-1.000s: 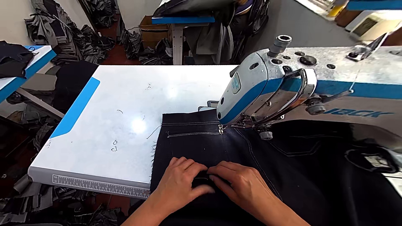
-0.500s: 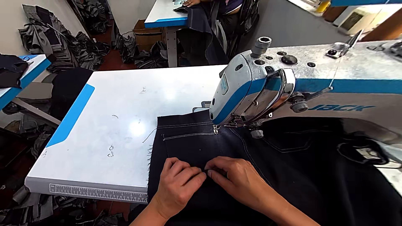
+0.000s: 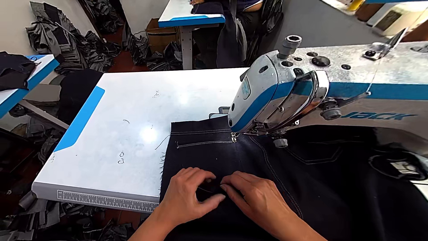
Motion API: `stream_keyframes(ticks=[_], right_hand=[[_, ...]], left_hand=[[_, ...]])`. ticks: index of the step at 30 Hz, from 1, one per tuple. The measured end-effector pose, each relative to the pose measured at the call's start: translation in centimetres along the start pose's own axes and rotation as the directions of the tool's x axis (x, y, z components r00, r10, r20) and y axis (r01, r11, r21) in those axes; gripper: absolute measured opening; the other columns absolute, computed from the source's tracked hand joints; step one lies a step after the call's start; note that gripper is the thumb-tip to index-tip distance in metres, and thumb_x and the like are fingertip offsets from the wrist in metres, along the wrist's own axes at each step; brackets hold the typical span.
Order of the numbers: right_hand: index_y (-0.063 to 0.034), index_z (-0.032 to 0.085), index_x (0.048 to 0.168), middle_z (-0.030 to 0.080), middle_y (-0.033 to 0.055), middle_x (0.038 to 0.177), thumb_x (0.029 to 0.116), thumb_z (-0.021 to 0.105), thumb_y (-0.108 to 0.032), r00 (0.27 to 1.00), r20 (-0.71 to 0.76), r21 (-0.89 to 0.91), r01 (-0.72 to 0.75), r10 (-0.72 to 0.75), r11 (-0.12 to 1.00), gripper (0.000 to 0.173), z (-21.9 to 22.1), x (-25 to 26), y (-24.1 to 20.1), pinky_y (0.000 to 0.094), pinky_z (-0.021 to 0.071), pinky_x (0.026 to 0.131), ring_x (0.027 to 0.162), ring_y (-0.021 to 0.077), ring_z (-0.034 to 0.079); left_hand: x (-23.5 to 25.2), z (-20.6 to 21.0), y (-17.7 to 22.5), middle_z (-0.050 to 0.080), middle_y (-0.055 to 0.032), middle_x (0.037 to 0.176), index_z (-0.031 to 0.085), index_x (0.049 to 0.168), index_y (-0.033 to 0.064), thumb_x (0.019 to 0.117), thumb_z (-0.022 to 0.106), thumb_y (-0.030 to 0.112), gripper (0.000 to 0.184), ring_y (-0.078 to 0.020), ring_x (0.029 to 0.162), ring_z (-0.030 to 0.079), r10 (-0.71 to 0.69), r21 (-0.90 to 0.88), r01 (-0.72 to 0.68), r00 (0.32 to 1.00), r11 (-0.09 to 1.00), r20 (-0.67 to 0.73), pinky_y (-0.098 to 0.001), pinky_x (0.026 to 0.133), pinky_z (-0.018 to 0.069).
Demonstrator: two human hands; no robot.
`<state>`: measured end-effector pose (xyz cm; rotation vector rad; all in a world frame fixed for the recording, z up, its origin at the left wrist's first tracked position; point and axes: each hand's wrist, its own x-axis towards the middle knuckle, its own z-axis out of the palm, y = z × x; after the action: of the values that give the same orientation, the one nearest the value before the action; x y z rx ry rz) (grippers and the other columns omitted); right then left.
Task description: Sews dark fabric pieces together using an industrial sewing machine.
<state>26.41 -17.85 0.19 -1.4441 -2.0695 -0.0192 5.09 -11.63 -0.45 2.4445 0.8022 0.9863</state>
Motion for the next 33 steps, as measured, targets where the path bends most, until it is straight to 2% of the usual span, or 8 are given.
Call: stream_keyframes(ticks=[2,5,9,14,17,23,27,33], right_hand=[[-0.0153,0.073,0.090,0.068,-0.0012,0.076,0.1016,0.051,-0.029,0.999,-0.021,-0.019,0.035,-0.035,0.999,0.028,0.1,-0.2,-0.1,0.0259,0.0502,0.054,0.067,0.0121,0.066],[-0.0137,0.072,0.090,0.069,0.0007,0.076,0.1015,0.053,-0.026,0.996,-0.051,-0.029,0.071,-0.072,0.997,0.025,0.3,-0.5,-0.1,0.0262,0.0498,0.053,0.067,0.0134,0.067],[-0.0125,0.073,0.092,0.070,0.0017,0.076,0.0996,0.056,-0.023,0.990,-0.055,-0.054,0.129,-0.132,0.990,0.022,0.3,-0.7,-0.1,0.0257,0.0511,0.054,0.068,0.0144,0.068],[-0.0108,0.071,0.087,0.068,0.0030,0.072,0.0970,0.057,-0.017,0.979,-0.069,-0.096,0.184,-0.191,0.978,0.018,0.4,-0.6,-0.3,0.0265,0.0482,0.050,0.063,0.0156,0.066],[-0.0101,0.071,0.087,0.068,0.0030,0.071,0.0972,0.057,-0.016,0.974,-0.092,-0.111,0.199,-0.209,0.974,0.018,0.6,-0.7,-0.3,0.0259,0.0474,0.049,0.064,0.0154,0.066],[-0.0057,0.069,0.093,0.067,0.0065,0.075,0.0994,0.058,-0.011,0.931,-0.126,-0.122,0.328,-0.342,0.937,0.014,0.9,-1.1,0.0,0.0267,0.0501,0.053,0.067,0.0186,0.066],[-0.0053,0.070,0.098,0.071,0.0058,0.082,0.1004,0.054,-0.007,0.913,-0.032,-0.142,0.399,-0.407,0.906,0.017,0.4,-1.5,-0.6,0.0310,0.0595,0.072,0.077,0.0208,0.070],[-0.0147,0.076,0.113,0.062,0.0023,0.078,0.1028,0.053,-0.018,0.928,0.091,-0.155,0.370,-0.360,0.916,0.025,-0.1,-1.1,-0.6,0.0276,0.0451,0.052,0.069,0.0191,0.059]], left_hand=[[0.5,-0.8,0.1,0.076,0.0016,0.099,0.078,0.105,0.0136,0.0960,0.064,0.043,0.033,-0.0112,0.096,0.071,-0.092,-0.007,0.093,0.990,0.996,0.107,-0.0311,0.085,0.0587],[0.8,-0.6,0.5,0.076,0.0038,0.101,0.081,0.100,0.0184,0.0974,0.063,0.037,0.025,-0.0150,0.099,0.069,-0.081,0.085,0.066,0.979,0.994,0.186,-0.0354,0.083,0.0549],[0.1,0.6,0.0,0.075,0.0042,0.097,0.078,0.094,0.0181,0.0998,0.061,0.028,0.021,-0.0128,0.094,0.069,0.066,0.156,-0.078,0.994,0.985,0.085,-0.0316,0.079,0.0524],[-1.1,-0.5,-1.5,0.075,0.0039,0.106,0.077,0.106,0.0159,0.0967,0.067,0.036,0.025,-0.0129,0.106,0.067,0.078,0.105,-0.085,0.995,0.991,0.062,-0.0336,0.096,0.0515],[-1.7,-1.8,-2.9,0.075,0.0051,0.104,0.077,0.103,0.0164,0.0955,0.068,0.041,0.027,-0.0114,0.105,0.068,0.105,0.160,-0.107,0.994,0.981,0.025,-0.0318,0.098,0.0508],[-1.4,-2.4,-3.3,0.077,-0.0025,0.096,0.077,0.105,0.0110,0.1006,0.061,0.011,0.016,-0.0164,0.093,0.071,0.410,0.358,-0.382,0.912,0.852,-0.002,-0.0343,0.093,0.0540],[-0.7,-2.9,-3.4,0.077,-0.0096,0.096,0.075,0.103,0.0039,0.1001,0.054,0.002,0.022,-0.0218,0.088,0.072,0.587,0.462,-0.552,0.805,0.694,0.081,-0.0367,0.089,0.0559],[-1.0,-3.5,-1.9,0.076,-0.0086,0.097,0.074,0.102,0.0026,0.1005,0.051,0.001,0.024,-0.0208,0.087,0.072,0.473,0.469,-0.535,0.844,0.702,0.255,-0.0329,0.083,0.0570]])
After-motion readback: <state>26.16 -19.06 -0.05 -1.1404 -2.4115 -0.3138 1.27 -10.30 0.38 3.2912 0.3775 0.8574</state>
